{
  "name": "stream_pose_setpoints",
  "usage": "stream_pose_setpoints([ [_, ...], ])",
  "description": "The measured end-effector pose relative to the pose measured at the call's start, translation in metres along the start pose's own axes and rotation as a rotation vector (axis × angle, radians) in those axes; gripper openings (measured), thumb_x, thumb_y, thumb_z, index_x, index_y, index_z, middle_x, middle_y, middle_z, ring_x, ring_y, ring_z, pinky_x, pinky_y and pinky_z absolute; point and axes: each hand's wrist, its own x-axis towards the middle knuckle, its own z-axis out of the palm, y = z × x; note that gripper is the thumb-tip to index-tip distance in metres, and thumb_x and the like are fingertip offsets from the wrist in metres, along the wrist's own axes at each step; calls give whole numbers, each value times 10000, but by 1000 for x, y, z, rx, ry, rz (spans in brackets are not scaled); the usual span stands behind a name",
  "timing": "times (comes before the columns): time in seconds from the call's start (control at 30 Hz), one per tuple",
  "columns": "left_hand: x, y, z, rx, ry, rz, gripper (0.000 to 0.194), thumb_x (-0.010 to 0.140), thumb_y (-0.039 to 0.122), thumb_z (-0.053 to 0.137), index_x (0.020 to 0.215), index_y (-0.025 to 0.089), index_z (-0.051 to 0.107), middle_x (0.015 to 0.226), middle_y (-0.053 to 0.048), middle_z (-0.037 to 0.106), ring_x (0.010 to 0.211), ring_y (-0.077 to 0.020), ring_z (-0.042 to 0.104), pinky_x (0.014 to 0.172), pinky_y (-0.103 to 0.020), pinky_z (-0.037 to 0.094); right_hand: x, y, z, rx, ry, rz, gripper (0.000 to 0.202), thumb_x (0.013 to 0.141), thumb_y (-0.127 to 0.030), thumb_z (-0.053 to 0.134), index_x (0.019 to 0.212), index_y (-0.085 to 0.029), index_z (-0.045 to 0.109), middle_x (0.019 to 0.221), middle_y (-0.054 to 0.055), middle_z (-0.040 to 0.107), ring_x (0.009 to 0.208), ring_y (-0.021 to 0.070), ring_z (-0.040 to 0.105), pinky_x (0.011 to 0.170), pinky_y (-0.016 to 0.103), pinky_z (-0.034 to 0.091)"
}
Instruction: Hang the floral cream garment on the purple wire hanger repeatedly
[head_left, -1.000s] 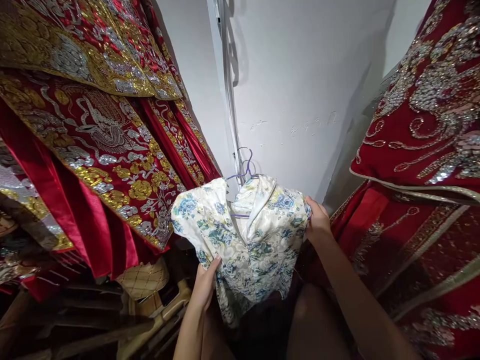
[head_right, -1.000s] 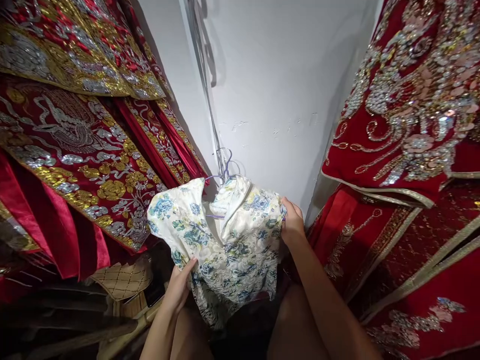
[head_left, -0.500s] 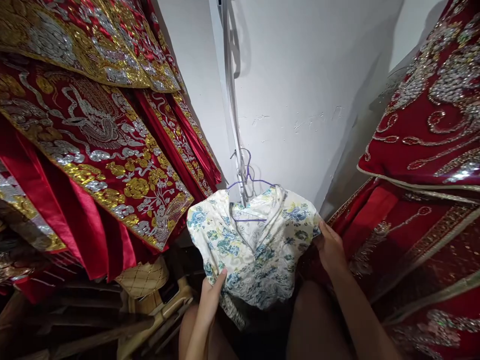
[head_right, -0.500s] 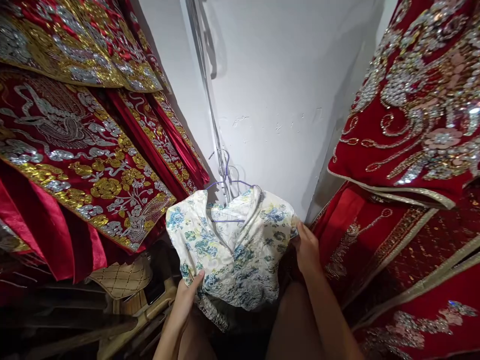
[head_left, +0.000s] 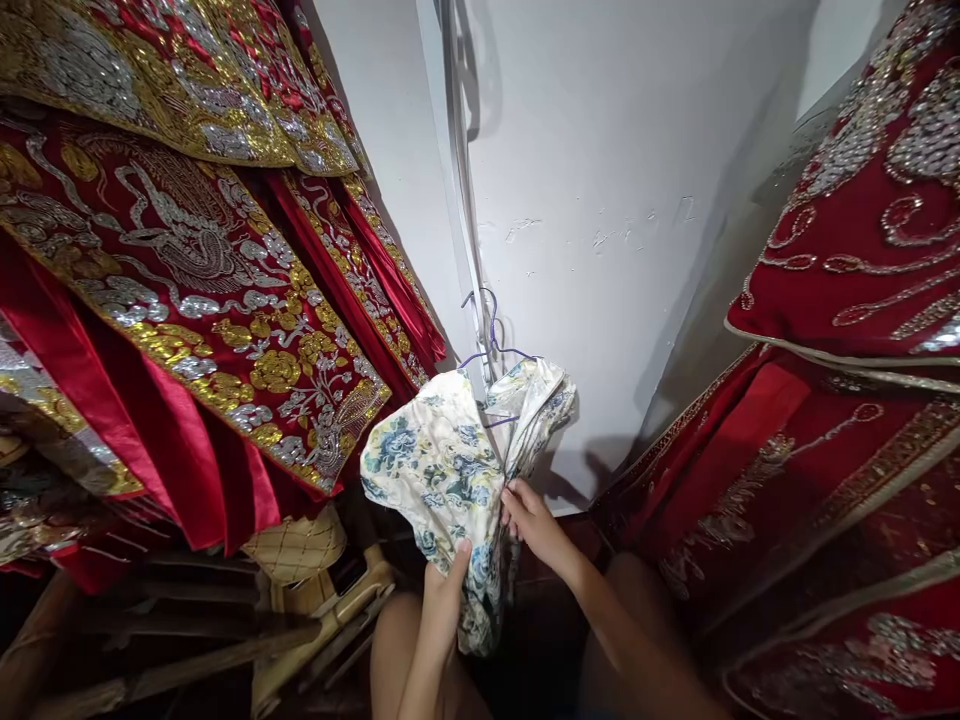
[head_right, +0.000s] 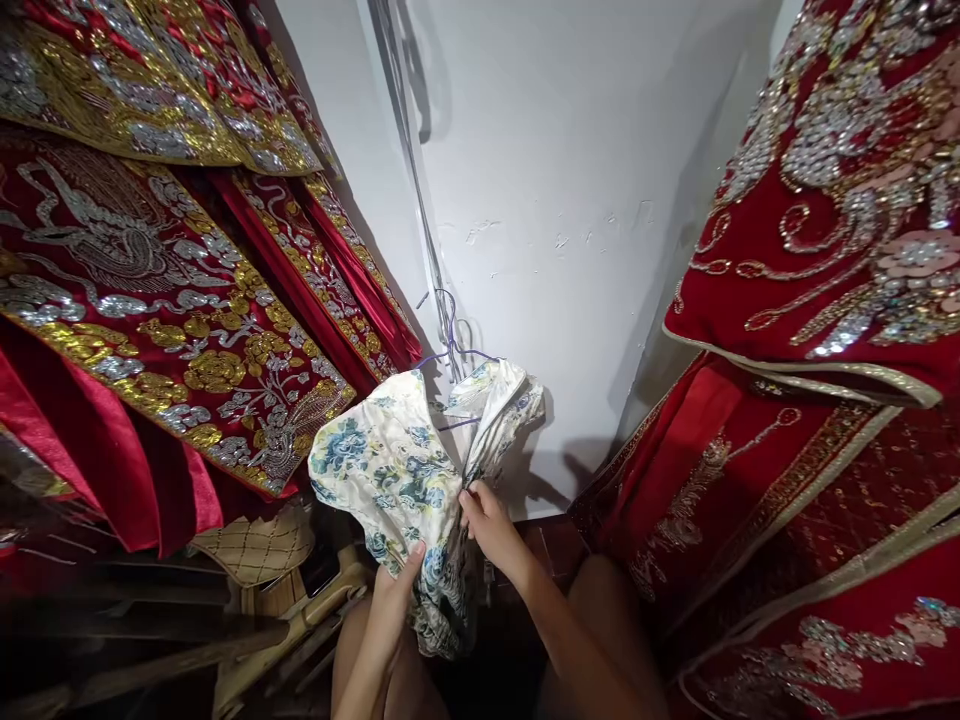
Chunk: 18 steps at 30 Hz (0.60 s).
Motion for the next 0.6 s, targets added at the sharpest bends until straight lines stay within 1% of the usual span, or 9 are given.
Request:
stream_pose_setpoints([
  [0.1,-5,-10,-5,-32,54,-69,517,668,541,799,1014,181,666,1156,-134,694,1235,-354,578,1067,-429,437,-1,-5,3,-4,60,-116,406,887,-558,545,676,-216,484,552,-57,449,504,112,429,513,248,333],
  [0.17,-7,-19,-10,-56,212,-18,459,699,520,786,993,200,637,1073,-97,684,1138,-318,611,985,-406,476,-8,-11,-2,35,86,-82,390,866,-536,567,661,-208,518,539,-53,446,481,107,396,485,252,294],
  [0.23,-8,-27,-11,-52,460,185,412,732,482,772,1003,219,608,1017,-50,642,1029,-257,610,919,-366,481,-17,-18,-7,56,98,-18,375,840,-521,596,651,-200,548,512,-50,455,452,101,369,466,257,260],
  [0.27,-9,-29,-8,-23,551,323,376,751,450,767,999,225,599,1003,-33,617,992,-229,596,902,-345,472,-22,-22,-9,56,98,3,366,831,-512,607,648,-198,562,489,-53,449,441,99,358,465,259,252],
  [0.3,-9,-29,-4,22,581,456,331,770,411,760,990,227,595,996,-23,594,966,-207,580,890,-324,463,-26,-25,-10,52,95,15,357,826,-500,616,646,-195,573,468,-57,440,435,98,350,467,260,250],
  [0.33,-9,-29,3,86,539,562,287,786,371,752,980,225,599,993,-22,582,953,-194,569,880,-309,457,-29,-28,-11,47,88,21,348,824,-489,621,646,-193,583,452,-61,431,431,96,344,470,261,251],
  [0.4,-6,-24,21,234,289,654,229,803,303,736,978,215,617,1003,-34,590,949,-192,570,862,-297,458,-34,-35,-10,44,63,19,330,821,-469,629,650,-189,599,437,-67,422,426,93,342,475,261,254],
  [0.5,1,-13,48,329,-61,614,101,867,270,650,926,196,615,890,-29,615,851,-184,583,783,-281,464,-34,-45,-9,40,6,-8,326,807,-442,651,615,-186,589,434,-63,431,423,89,357,477,261,256],
  [0.6,10,-3,63,316,-174,602,180,926,276,560,770,189,542,715,7,547,706,-152,530,692,-253,427,-27,-60,-16,68,-35,19,326,811,-442,652,619,-183,609,416,-73,408,409,83,332,462,258,242],
])
